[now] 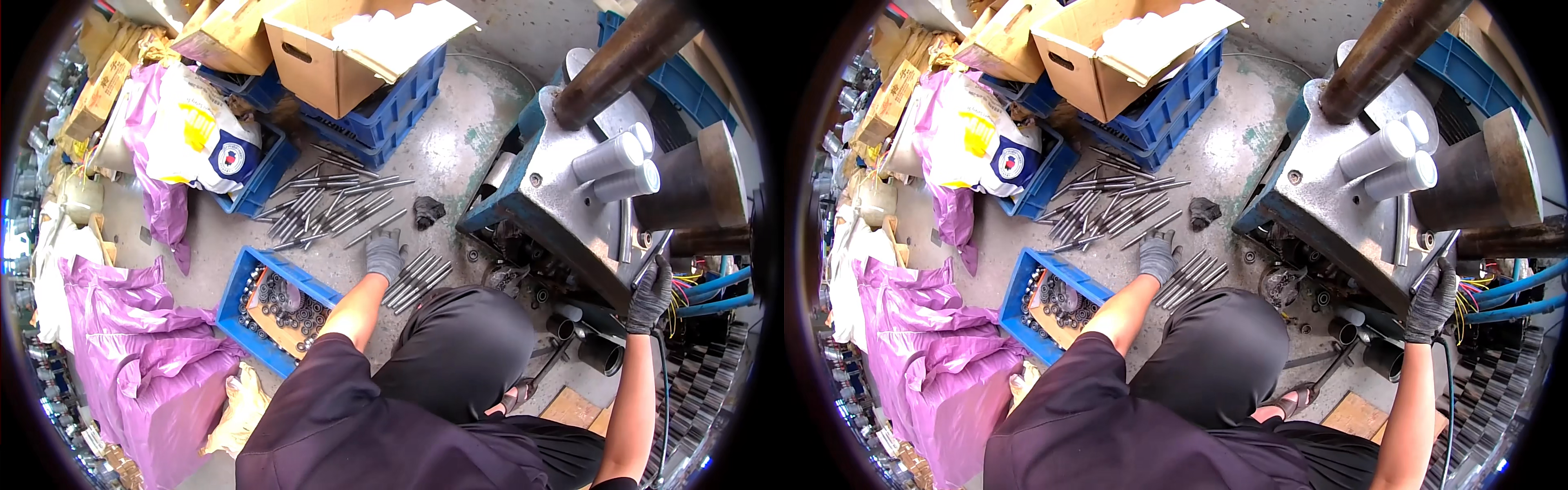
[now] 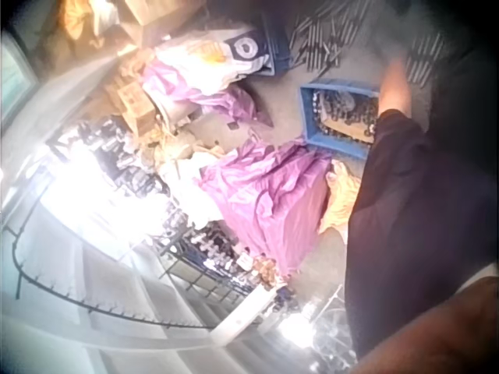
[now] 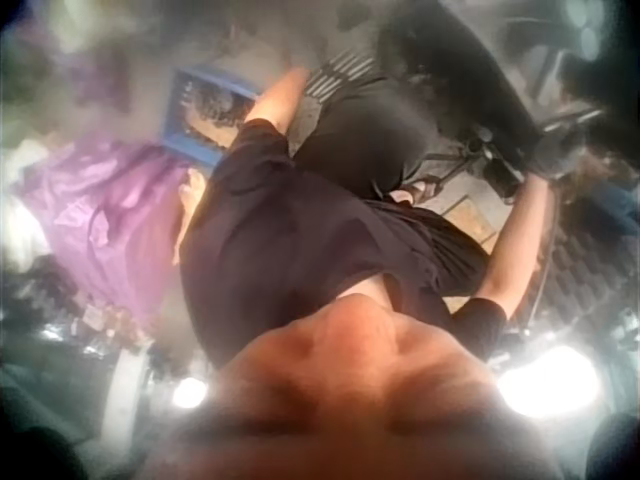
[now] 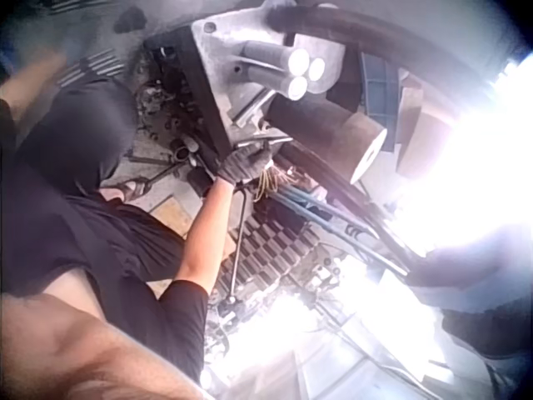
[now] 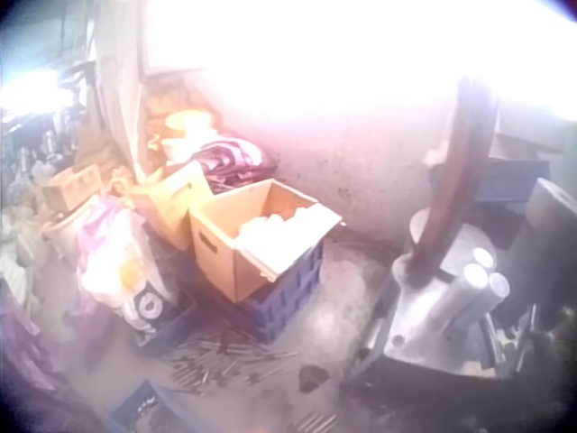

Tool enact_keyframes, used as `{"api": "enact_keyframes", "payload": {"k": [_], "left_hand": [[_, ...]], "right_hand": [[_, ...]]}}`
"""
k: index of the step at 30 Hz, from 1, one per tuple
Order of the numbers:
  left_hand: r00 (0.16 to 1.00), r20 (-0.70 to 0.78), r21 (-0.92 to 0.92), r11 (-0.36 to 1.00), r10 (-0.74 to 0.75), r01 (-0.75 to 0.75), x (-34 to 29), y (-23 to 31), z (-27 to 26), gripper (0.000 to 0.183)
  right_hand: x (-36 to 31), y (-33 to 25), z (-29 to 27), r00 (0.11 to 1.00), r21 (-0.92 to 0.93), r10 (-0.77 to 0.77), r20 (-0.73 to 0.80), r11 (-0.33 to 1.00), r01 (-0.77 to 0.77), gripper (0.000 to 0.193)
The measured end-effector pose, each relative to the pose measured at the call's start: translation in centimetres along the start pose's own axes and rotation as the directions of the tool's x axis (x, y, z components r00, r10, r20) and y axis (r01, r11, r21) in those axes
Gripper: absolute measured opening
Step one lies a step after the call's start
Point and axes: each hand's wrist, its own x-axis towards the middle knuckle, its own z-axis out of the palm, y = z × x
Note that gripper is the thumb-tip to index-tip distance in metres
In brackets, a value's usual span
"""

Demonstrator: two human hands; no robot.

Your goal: The person places a metal rod into a metal gear component, positions them within a manual press machine, and pulls the lever to join them. They then remove the joined part and place it into a bin containing other components.

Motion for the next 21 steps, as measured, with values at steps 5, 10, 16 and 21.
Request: {"api": "enact_keyframes", "payload": {"k": [5,10,16,21], "left_hand": [[0.985,-0.126,0.019,0.993,-0.116,0.119,0.6,-0.8,0.1,0.064],[0.975,-0.111,0.050,0.978,-0.194,0.200,3.4,-3.1,-1.4,0.064],[0.991,-0.042,0.025,0.991,-0.129,0.130,4.4,-3.8,-2.8,0.064],[0.978,-0.087,0.038,0.981,-0.188,0.192,4.9,-4.4,-1.1,0.070]], "right_hand": [[0.1,-0.1,-0.1,1.000,0.042,-0.016,-0.002,0.999,0.016,0.025],[0.1,0.3,0.1,1.000,0.032,-0.008,-0.010,0.999,0.008,0.025],[0.0,-0.5,0.1,1.000,0.057,0.001,-0.022,0.998,0.000,0.023],[0.3,-0.1,0.2,1.000,0.045,-0.022,-0.013,0.999,0.022,0.023]]}}
